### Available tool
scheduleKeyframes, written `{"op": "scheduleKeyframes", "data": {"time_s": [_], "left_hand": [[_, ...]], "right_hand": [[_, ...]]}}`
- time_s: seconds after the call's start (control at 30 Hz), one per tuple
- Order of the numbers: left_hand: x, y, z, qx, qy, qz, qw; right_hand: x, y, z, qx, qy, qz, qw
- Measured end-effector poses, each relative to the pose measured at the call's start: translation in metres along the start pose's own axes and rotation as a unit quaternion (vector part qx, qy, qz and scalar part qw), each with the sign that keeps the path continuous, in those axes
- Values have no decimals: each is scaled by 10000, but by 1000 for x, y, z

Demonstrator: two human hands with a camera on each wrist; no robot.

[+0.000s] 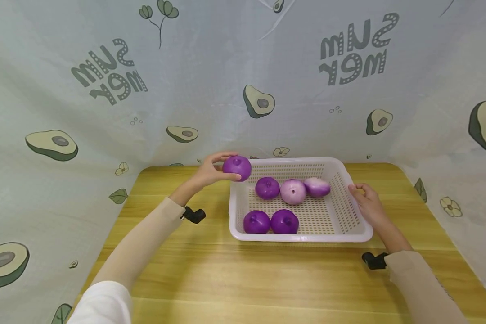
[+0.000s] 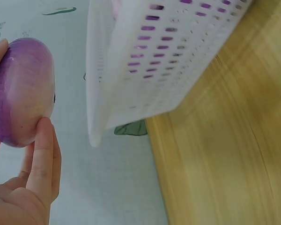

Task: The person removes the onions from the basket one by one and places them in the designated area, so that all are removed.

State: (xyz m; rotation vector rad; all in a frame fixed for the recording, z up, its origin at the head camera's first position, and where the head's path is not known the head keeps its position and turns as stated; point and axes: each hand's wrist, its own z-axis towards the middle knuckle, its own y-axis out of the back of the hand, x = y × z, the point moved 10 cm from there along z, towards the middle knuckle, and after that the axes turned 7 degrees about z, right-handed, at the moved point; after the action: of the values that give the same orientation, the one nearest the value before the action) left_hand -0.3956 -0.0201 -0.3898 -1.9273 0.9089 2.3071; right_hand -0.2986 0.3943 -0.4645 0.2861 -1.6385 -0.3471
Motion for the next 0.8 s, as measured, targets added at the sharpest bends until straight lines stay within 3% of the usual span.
{"op": "scheduleKeyframes", "data": {"time_s": [0.27,0.47,0.8], "left_hand": [[22,25,-10,-445,279,129,9985],[42,47,-19,-871,445,-30,9952],[82,92,-38,-1759,1138,-301,9774]], "right_hand": [[1,-1,-4,75,35,388,9992],[-1,-1,-2,55,34,279,9996],[-1,0,0,-12,39,70,10000]]}}
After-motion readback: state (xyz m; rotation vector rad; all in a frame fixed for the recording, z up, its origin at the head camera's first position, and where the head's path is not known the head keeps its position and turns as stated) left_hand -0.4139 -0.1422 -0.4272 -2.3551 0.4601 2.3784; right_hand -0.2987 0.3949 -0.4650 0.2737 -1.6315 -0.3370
